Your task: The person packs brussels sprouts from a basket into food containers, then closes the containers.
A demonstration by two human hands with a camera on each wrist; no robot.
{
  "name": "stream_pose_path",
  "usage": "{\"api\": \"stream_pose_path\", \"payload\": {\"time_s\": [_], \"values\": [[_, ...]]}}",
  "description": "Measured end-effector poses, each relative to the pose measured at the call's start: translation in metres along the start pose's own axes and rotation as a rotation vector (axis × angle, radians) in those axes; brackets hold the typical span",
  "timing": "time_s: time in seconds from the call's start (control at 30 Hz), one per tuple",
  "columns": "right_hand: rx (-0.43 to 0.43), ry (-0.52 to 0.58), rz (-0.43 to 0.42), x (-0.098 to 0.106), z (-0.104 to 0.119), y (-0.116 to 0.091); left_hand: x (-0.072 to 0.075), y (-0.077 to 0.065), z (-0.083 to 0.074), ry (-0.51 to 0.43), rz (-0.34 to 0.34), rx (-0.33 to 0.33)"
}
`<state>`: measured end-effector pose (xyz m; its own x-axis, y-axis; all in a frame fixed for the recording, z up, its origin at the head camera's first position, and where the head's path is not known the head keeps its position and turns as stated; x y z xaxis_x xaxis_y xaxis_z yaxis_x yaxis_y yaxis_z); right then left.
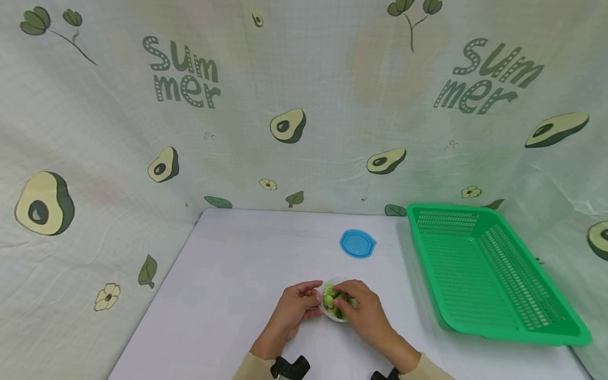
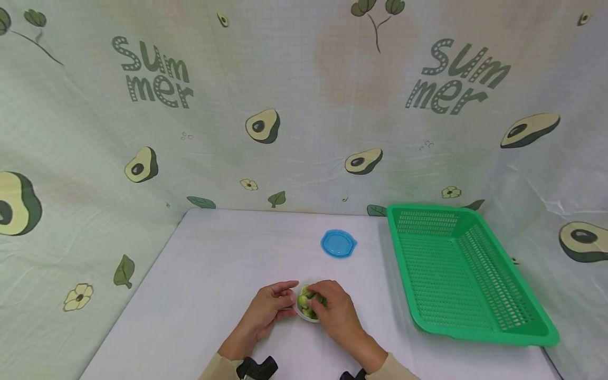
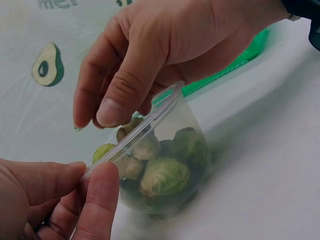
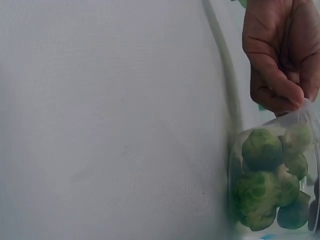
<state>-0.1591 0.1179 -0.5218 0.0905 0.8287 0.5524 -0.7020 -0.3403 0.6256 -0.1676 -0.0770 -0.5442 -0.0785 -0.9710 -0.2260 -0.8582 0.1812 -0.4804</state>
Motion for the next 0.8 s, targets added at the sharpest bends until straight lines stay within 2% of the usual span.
{"api": "stream_pose_path", "payload": {"time_s": [0.1, 0.23, 0.47, 0.8], "values": [[-0.059, 0.088, -0.016, 0.002, -0.002, 0.000, 0.000, 0.000, -0.001, 0.000, -0.001, 0.000], [-0.180, 0.172, -0.029, 0.006, -0.006, -0.001, -0.001, -0.001, -0.001, 0.002, -0.003, 0.000], [-0.340, 0.368, -0.141, 0.014, -0.015, 0.001, 0.000, -0.001, -0.001, 0.008, -0.013, 0.004], [-0.408, 0.442, -0.186, 0.019, -0.018, 0.006, 0.003, -0.003, -0.005, 0.022, -0.031, 0.008]]}}
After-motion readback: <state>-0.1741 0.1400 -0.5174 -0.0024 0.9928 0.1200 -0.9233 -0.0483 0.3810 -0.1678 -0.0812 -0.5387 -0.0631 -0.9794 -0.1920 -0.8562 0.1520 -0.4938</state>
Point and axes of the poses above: each hand's wrist, its own y-axis towards the middle knuckle, its own x-axis out of the back of the hand, z = x × y, the point moved 2 cm from there along y, towards the middle knuckle, and after that the axes turned 10 degrees about x, right-handed, at the moved point
